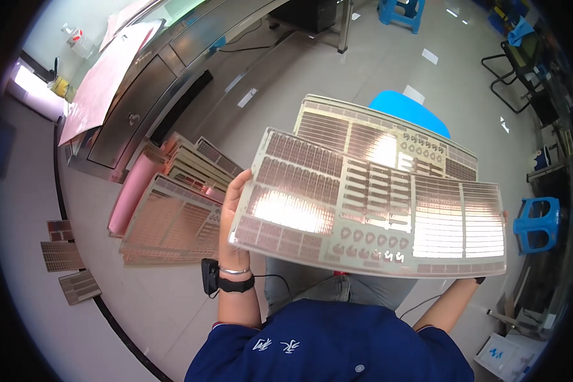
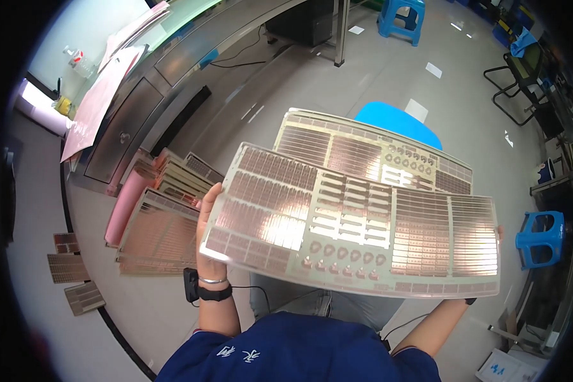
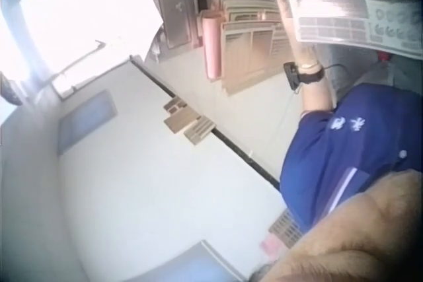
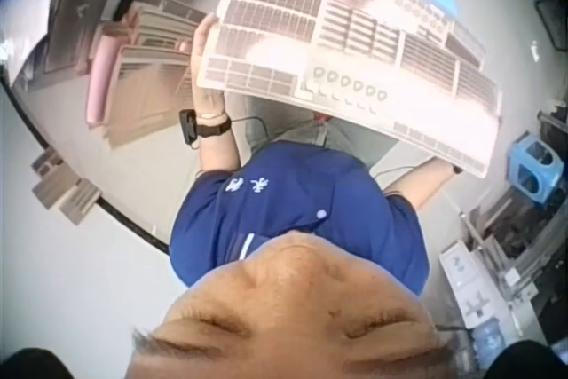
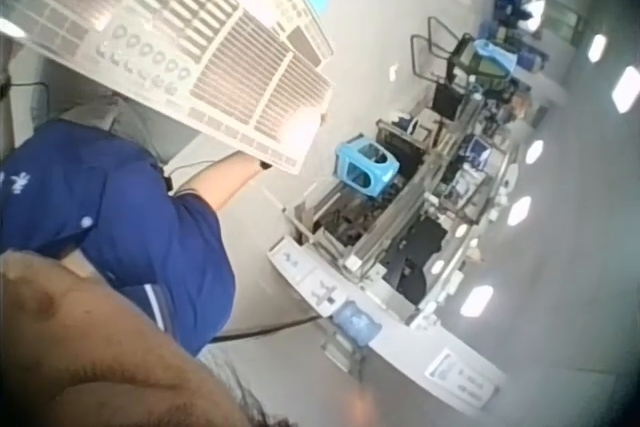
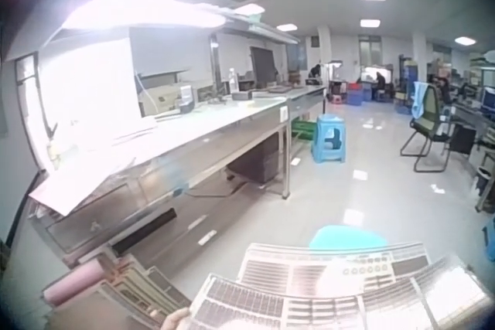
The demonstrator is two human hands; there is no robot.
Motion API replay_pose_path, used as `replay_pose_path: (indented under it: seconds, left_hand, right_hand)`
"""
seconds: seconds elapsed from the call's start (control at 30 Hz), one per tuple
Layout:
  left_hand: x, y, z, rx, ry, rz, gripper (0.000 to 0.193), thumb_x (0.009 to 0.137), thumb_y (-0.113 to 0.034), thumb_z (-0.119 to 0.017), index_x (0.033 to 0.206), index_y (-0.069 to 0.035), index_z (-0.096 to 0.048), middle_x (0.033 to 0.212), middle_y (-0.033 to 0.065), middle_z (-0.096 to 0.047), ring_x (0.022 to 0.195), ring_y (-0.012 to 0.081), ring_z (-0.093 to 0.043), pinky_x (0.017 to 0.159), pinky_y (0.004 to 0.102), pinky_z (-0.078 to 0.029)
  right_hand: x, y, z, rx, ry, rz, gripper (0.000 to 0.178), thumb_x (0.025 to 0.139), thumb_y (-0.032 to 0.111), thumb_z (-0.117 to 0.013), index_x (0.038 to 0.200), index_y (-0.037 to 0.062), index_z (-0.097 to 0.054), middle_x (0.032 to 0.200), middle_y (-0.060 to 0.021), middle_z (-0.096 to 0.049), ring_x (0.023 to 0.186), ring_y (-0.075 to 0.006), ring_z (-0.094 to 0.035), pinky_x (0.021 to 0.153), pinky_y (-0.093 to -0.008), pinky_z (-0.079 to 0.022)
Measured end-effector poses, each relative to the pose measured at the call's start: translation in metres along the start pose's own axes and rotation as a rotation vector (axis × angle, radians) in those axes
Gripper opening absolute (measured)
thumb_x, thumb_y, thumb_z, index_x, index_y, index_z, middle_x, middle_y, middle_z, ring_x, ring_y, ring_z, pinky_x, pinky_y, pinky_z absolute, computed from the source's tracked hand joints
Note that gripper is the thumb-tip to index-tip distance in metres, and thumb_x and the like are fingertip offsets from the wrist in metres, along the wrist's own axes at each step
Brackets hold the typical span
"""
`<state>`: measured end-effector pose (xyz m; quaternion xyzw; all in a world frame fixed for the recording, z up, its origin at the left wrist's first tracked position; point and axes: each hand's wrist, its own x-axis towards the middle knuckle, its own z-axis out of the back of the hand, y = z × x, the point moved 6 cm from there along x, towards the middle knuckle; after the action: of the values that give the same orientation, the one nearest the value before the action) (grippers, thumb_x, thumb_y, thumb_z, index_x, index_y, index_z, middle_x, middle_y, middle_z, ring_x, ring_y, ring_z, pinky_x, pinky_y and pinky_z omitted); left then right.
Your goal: The person holds, turns, and looks over printed circuit board sheets one by one by hand.
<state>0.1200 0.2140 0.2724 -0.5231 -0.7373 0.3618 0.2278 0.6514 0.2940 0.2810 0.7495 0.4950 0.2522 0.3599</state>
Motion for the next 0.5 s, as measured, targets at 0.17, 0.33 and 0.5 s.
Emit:
replay_pose_path:
  seconds: [0.17,0.33,0.5]
  left_hand:
    - [-0.005,0.008,-0.006,-0.069,0.07,-0.003,0.051,0.079,-0.005,-0.063,0.126,-0.004,-0.043,0.121,0.0162,-0.052,0.108,0.0226,-0.054,0.089,0.0343,-0.049]
    - [-0.006,0.005,-0.006,-0.063,0.061,-0.029,0.044,0.082,-0.002,-0.058,0.124,-0.003,-0.045,0.119,0.0155,-0.053,0.106,0.0218,-0.055,0.088,0.0335,-0.049]
    - [-0.007,0.011,0.004,-0.166,0.058,0.021,0.035,0.086,0.001,-0.049,0.119,-0.007,-0.05,0.115,0.0166,-0.056,0.1,0.0235,-0.059,0.083,0.0338,-0.053]
  right_hand:
    - [0.005,-0.013,-0.018,0.033,0.053,-0.068,0.031,0.093,0.025,-0.041,0.115,0.0049,-0.052,0.123,-0.0153,-0.05,0.106,-0.0241,-0.055,0.088,-0.0353,-0.05]
    - [-0.006,-0.028,-0.042,0.075,0.123,-0.146,0.032,0.092,0.027,-0.042,0.115,0.0051,-0.052,0.122,-0.0155,-0.051,0.105,-0.024,-0.056,0.087,-0.0349,-0.05]
    - [-0.005,-0.035,-0.062,0.127,0.195,-0.214,0.033,0.092,0.028,-0.042,0.115,0.0053,-0.052,0.121,-0.0156,-0.051,0.104,-0.0239,-0.056,0.087,-0.0346,-0.05]
